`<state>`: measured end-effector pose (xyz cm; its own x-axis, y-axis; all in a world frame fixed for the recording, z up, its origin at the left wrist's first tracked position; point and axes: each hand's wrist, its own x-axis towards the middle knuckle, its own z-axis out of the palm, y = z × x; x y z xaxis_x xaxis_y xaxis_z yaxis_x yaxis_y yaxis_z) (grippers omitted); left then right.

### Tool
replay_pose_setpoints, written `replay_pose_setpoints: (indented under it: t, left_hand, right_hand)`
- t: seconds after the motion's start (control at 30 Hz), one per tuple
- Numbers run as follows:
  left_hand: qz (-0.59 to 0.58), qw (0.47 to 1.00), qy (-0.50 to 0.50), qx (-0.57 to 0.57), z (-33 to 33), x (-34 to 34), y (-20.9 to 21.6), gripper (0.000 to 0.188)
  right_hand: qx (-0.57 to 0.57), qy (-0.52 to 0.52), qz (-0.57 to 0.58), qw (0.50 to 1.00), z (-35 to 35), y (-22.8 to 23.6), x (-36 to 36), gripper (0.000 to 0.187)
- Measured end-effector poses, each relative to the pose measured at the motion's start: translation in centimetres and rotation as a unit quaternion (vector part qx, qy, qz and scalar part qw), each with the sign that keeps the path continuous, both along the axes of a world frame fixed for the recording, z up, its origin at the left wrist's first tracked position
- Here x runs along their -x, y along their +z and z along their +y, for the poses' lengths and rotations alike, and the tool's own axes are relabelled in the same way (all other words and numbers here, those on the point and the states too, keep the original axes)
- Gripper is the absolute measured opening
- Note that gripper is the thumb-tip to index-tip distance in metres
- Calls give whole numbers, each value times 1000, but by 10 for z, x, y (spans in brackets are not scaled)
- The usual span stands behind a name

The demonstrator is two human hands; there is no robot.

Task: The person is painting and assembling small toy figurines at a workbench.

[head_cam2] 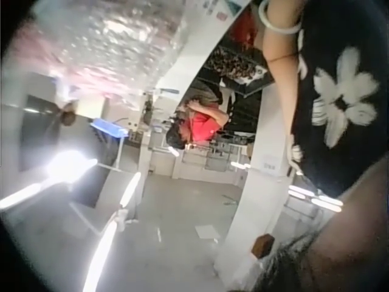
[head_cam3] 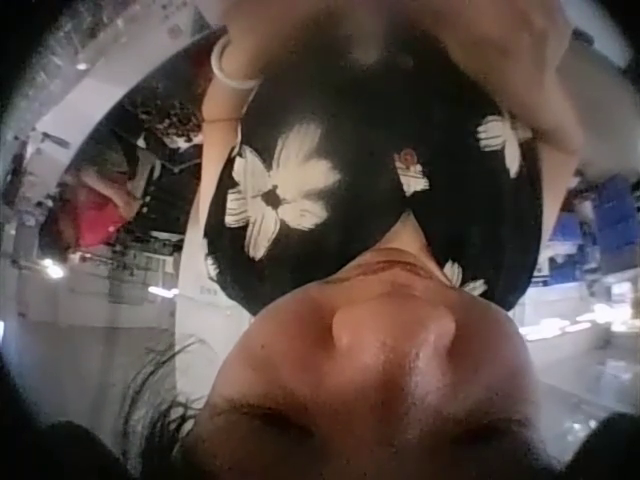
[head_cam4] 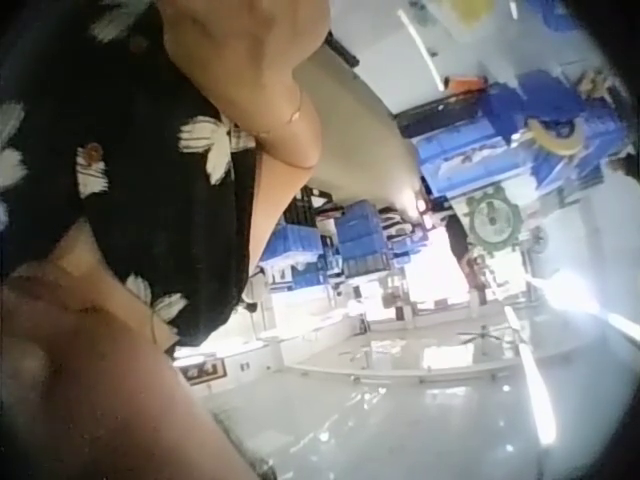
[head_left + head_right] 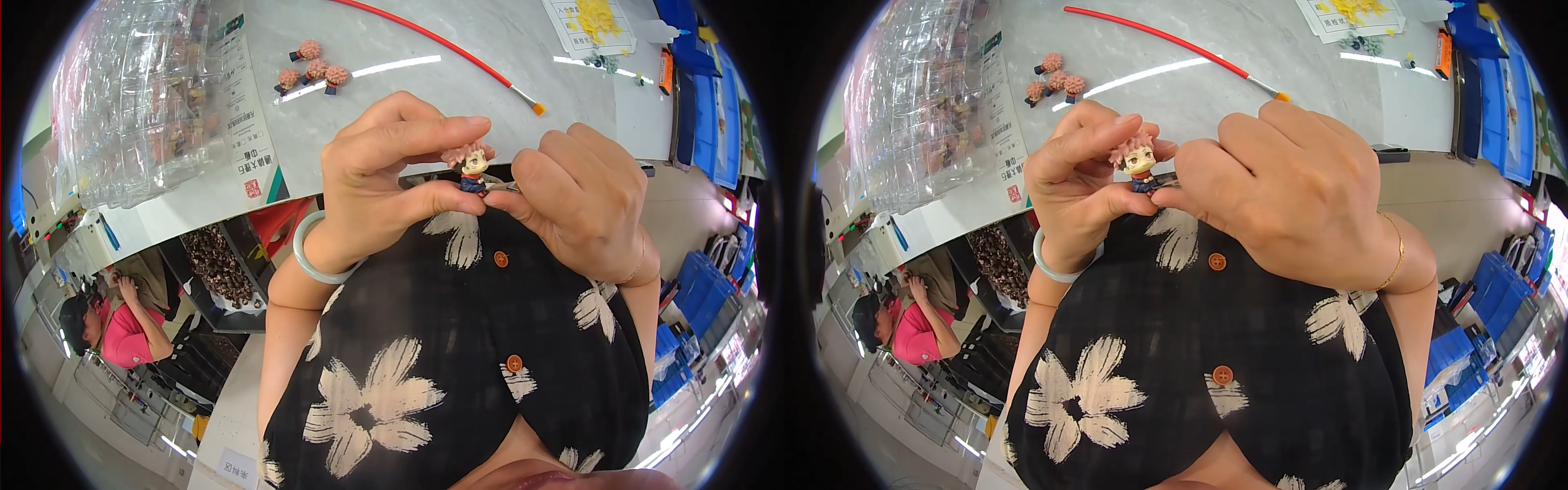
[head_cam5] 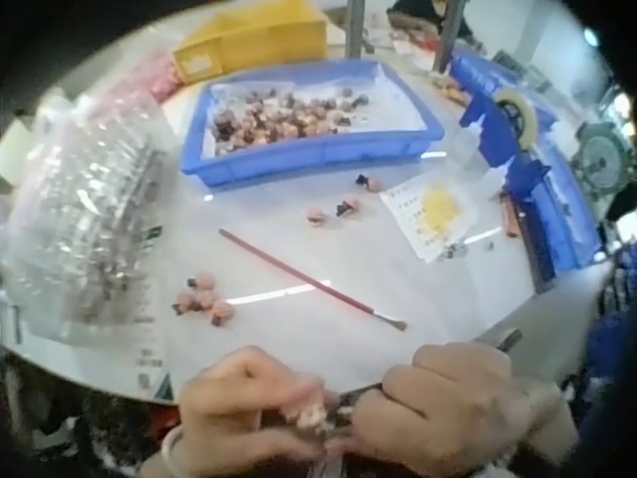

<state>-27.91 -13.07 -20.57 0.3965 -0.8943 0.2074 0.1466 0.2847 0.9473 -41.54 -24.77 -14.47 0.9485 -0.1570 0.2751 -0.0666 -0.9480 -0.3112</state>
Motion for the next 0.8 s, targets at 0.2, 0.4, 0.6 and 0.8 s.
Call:
replay_pose_setpoints:
  t: [0.2, 0.4, 0.6, 0.8]
  left_hand:
    - [-11, 1000, 9, -4, 1, 0, -1, 47]
    - [-16, 1000, 14, 2, 1, 1, -1, 47]
    - [-22, 1000, 5, -3, -1, 0, -2, 46]
    - [1, 1000, -7, 12, -1, 0, -5, 45]
  right_hand:
    - [-3, 0, -3, 1000, 0, -1, 0, 29]
    - [-14, 0, -7, 1000, 1, -1, 1, 29]
    - [-11, 3, 10, 1000, -1, -2, 1, 28]
    - [-11, 20, 5, 1000, -2, -4, 2, 28]
